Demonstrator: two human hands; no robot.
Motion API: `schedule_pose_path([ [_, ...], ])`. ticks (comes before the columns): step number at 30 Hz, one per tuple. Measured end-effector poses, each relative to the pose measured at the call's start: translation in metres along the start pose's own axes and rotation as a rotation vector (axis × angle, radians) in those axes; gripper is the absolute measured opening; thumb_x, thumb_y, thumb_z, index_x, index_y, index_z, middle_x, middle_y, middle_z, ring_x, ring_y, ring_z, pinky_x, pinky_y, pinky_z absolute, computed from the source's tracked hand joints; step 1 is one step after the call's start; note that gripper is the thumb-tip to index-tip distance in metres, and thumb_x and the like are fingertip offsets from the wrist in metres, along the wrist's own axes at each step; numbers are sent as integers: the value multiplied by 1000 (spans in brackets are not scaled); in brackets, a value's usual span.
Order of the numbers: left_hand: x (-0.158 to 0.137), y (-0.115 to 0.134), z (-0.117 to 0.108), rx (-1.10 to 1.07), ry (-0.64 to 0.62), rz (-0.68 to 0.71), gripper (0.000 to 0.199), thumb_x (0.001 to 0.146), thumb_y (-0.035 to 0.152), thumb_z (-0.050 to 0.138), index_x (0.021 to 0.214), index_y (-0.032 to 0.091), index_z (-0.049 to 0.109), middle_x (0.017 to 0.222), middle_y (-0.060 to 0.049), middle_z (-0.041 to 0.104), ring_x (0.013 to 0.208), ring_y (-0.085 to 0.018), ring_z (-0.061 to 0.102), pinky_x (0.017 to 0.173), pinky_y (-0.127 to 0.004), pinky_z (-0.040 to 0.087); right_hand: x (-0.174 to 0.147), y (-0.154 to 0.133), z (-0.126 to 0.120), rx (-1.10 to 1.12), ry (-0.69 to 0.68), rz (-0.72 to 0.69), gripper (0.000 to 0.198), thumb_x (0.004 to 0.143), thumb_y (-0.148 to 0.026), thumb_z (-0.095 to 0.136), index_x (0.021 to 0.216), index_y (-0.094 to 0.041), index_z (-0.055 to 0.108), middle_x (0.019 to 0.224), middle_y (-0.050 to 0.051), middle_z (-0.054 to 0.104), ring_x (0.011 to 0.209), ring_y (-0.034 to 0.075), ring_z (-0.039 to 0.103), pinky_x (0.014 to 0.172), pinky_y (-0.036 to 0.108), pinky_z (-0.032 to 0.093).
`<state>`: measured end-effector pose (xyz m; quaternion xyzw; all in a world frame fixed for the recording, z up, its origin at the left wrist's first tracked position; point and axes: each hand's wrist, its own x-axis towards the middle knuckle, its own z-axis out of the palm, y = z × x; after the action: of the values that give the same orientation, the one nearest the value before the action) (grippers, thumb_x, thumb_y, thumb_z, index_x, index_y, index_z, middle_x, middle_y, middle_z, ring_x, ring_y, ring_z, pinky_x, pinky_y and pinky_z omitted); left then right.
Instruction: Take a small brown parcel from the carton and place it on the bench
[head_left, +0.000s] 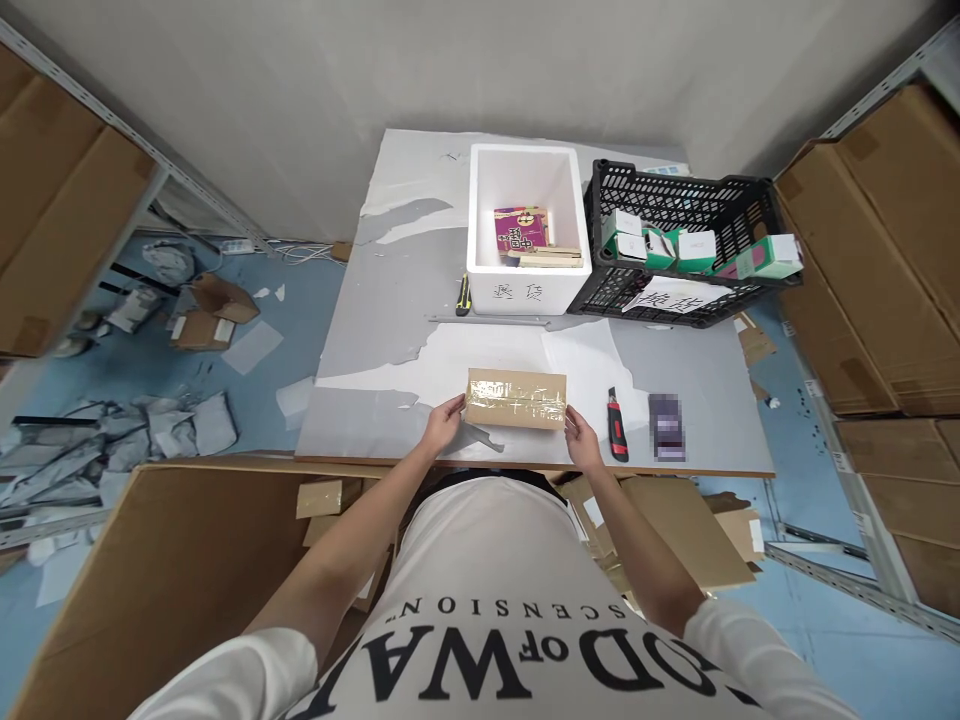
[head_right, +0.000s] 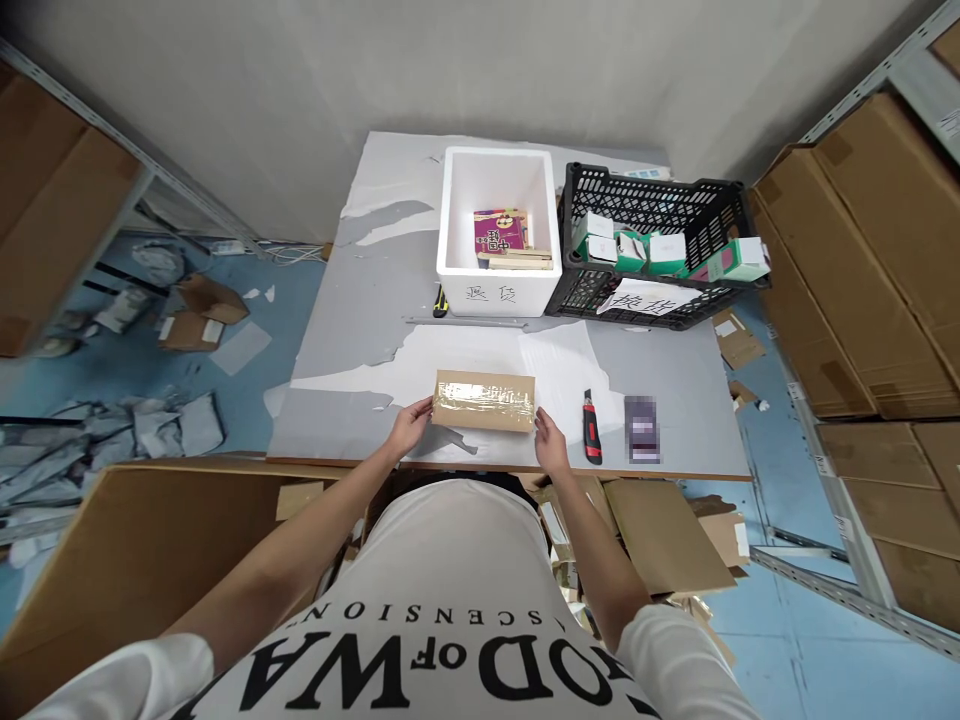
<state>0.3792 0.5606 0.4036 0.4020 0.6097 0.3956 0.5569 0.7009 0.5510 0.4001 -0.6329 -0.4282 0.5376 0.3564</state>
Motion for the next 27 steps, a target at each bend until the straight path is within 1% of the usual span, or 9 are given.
schedule_pose_path([
  [3,-4,-12,4,16,-82,29,76,64,54,68,125,9,58,127,-15,61,121,-29,56,106,-44,40,-3,3,7,-62,-87,-40,73,72,-31,55,143,-20,39,143,10,48,126,23,52,109,42,37],
  [5,-6,-15,8,62,-104,24,72,65,57,68,120,11,62,121,-14,66,118,-30,58,103,-46,42,-3,4,12,-112,-122,-54,66,73,-32,53,137,-18,45,135,11,57,118,23,58,105,42,40],
  [10,-7,-12,12,192,-33,69,55,74,57,60,107,13,68,106,-11,72,107,-29,64,95,-45,47,-1,-3,17,-356,-22,-97,38,79,-44,47,99,-17,64,95,11,72,91,25,65,87,38,50],
  [13,-9,-1,8,250,-3,102,49,79,52,56,109,15,68,107,-9,72,104,-26,64,95,-40,47,-3,-14,14,-412,-11,-113,39,80,-53,47,74,-19,62,72,7,68,72,22,61,74,34,50],
  [15,-12,10,5,306,19,122,48,82,49,53,113,15,67,110,-8,71,101,-24,65,92,-35,48,-4,-23,11,-428,-19,-125,43,80,-58,46,67,-19,60,64,4,64,65,19,57,68,31,48],
  [18,-15,31,3,449,87,136,46,85,49,49,109,16,70,101,-6,74,89,-22,66,81,-30,49,-3,-39,6,-444,-21,-147,51,82,-62,42,71,-18,64,64,2,65,65,18,57,66,28,47],
  [22,-8,51,6,584,134,96,47,84,53,49,96,17,75,83,-5,74,77,-20,64,69,-26,44,8,-59,-1,-484,-30,-152,54,83,-62,42,82,-17,73,77,3,73,77,24,65,70,30,48],
  [25,1,51,10,609,153,22,49,82,56,50,83,15,77,72,-6,72,71,-19,62,64,-26,42,21,-65,-7,-526,-23,-116,51,83,-59,45,79,-19,76,79,4,75,80,26,67,73,33,49],
  [27,7,45,14,539,150,-24,49,80,57,53,79,14,76,69,-6,72,72,-19,63,65,-26,43,29,-63,-8,-542,-13,-89,48,82,-58,48,78,-20,77,79,5,75,80,26,68,75,34,50],
])
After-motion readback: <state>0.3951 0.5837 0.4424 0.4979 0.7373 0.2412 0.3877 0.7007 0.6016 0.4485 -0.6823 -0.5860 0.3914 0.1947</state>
